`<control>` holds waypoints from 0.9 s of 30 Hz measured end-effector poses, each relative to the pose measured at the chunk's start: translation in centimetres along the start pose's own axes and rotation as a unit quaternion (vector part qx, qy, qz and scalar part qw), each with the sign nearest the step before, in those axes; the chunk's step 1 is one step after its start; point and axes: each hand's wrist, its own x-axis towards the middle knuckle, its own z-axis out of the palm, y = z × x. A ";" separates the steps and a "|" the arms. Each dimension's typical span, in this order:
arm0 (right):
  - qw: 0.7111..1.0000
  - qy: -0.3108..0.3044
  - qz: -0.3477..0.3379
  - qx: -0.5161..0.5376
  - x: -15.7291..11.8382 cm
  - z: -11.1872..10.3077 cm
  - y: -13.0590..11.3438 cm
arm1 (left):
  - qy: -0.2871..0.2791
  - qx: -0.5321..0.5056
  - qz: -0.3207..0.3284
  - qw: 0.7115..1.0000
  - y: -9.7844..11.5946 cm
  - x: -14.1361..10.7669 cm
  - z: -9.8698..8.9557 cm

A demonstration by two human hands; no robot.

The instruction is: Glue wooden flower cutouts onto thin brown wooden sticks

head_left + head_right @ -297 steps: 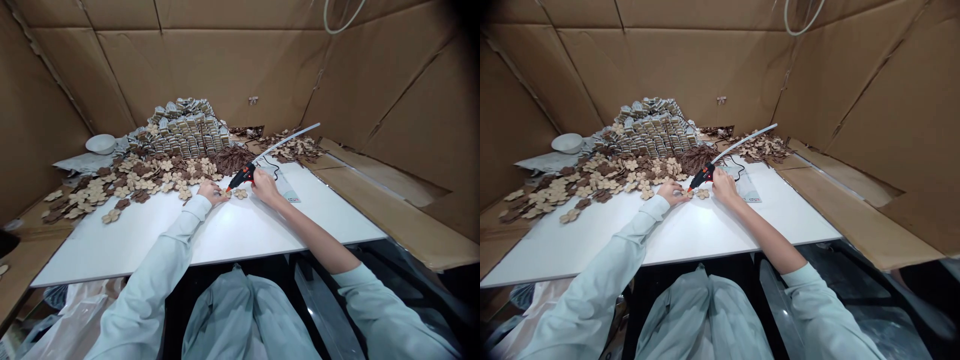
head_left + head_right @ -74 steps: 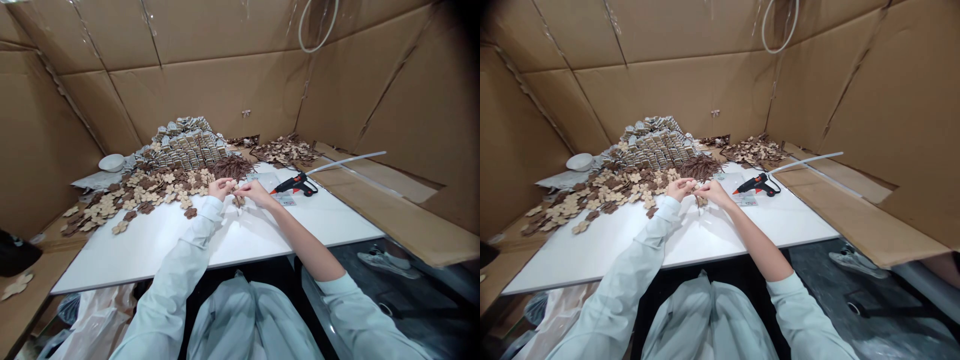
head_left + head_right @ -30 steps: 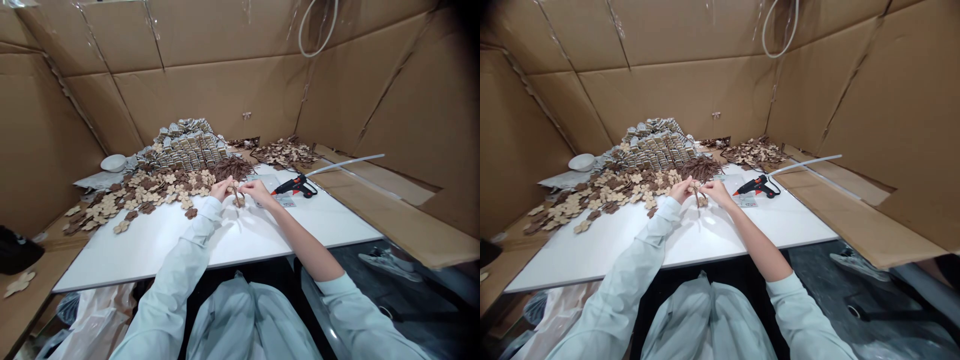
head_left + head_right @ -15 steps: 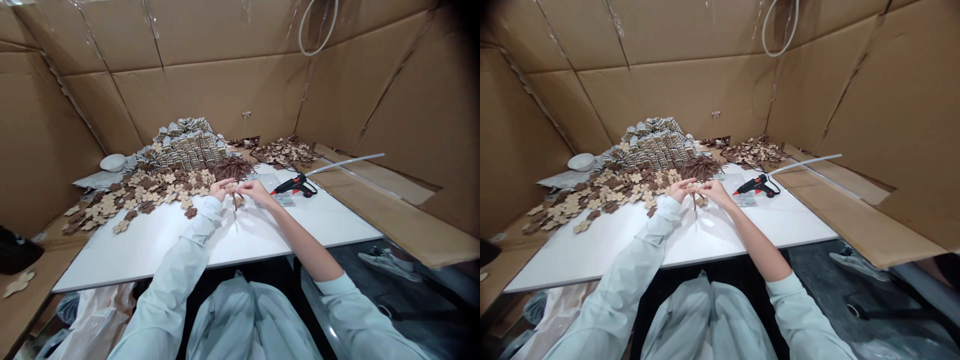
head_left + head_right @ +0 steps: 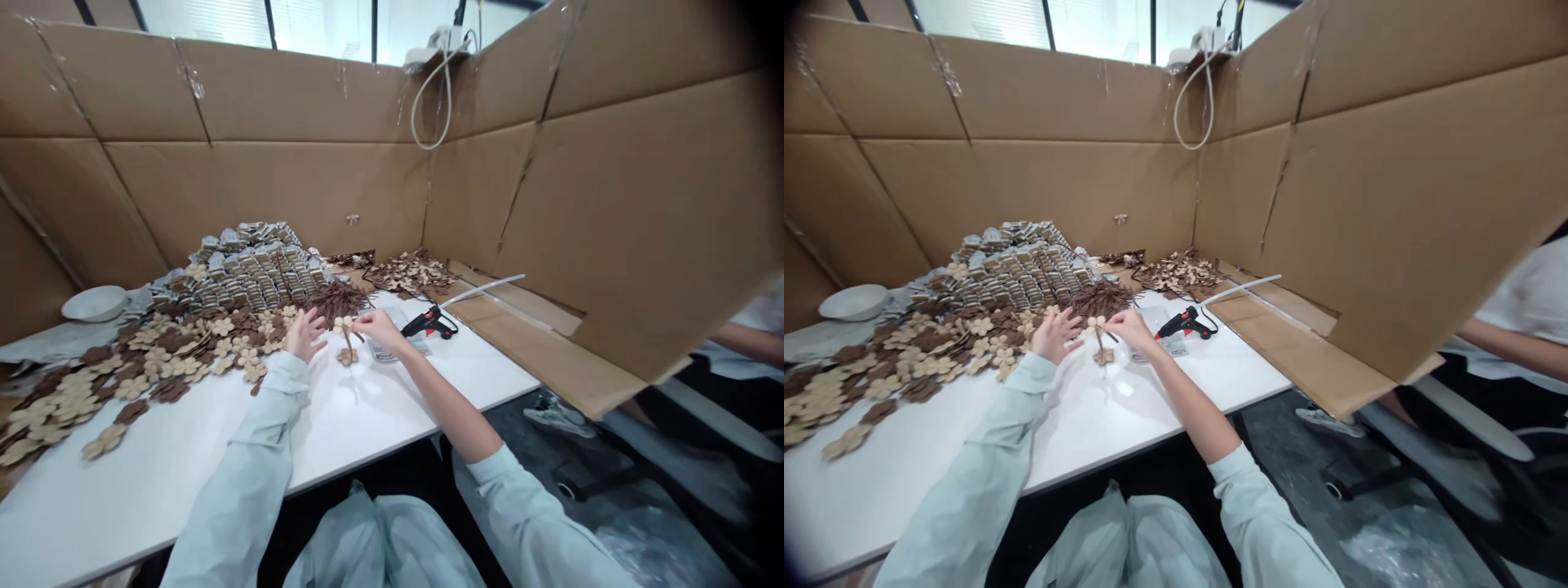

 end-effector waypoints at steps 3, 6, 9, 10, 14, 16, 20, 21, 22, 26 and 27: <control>0.989 -0.119 0.072 -0.056 1.1 -0.7 -0.7 | 0.129 -0.024 0.007 0.991 1.0 0.7 -1.4; 0.985 -0.064 0.151 -0.047 3.7 -2.9 -1.7 | 0.208 -0.045 0.012 0.977 1.6 1.1 -2.8; 0.973 0.140 0.185 0.006 6.7 -6.4 -2.6 | 0.213 -0.053 0.027 0.975 1.6 1.2 -3.5; 0.971 0.143 0.189 0.014 7.5 -7.5 -2.7 | 0.206 -0.047 0.034 0.977 1.5 1.2 -3.5; 0.967 0.160 0.189 0.060 8.4 -9.8 -2.5 | 0.187 -0.001 0.063 0.980 1.0 1.1 -3.1; 0.969 0.158 0.175 0.069 7.7 -9.5 -2.2 | 0.196 0.031 0.073 0.977 0.8 0.9 -2.9; 0.987 0.047 0.151 0.023 6.3 -7.1 -1.5 | 0.249 0.116 0.092 0.957 0.7 0.5 -3.0; 0.989 0.004 0.144 -0.011 6.2 -6.1 -1.2 | 0.262 0.123 0.093 0.953 0.7 0.4 -3.1; 0.988 -0.037 0.132 -0.069 6.3 -5.1 -0.8 | 0.268 0.118 0.091 0.952 0.8 0.5 -3.1; 0.933 -0.109 0.043 -0.340 7.0 0.0 1.2 | 0.249 0.039 0.075 0.965 0.9 1.0 -3.0; 0.924 -0.107 0.026 -0.366 7.2 1.3 1.7 | 0.247 0.025 0.073 0.966 0.9 1.2 -3.0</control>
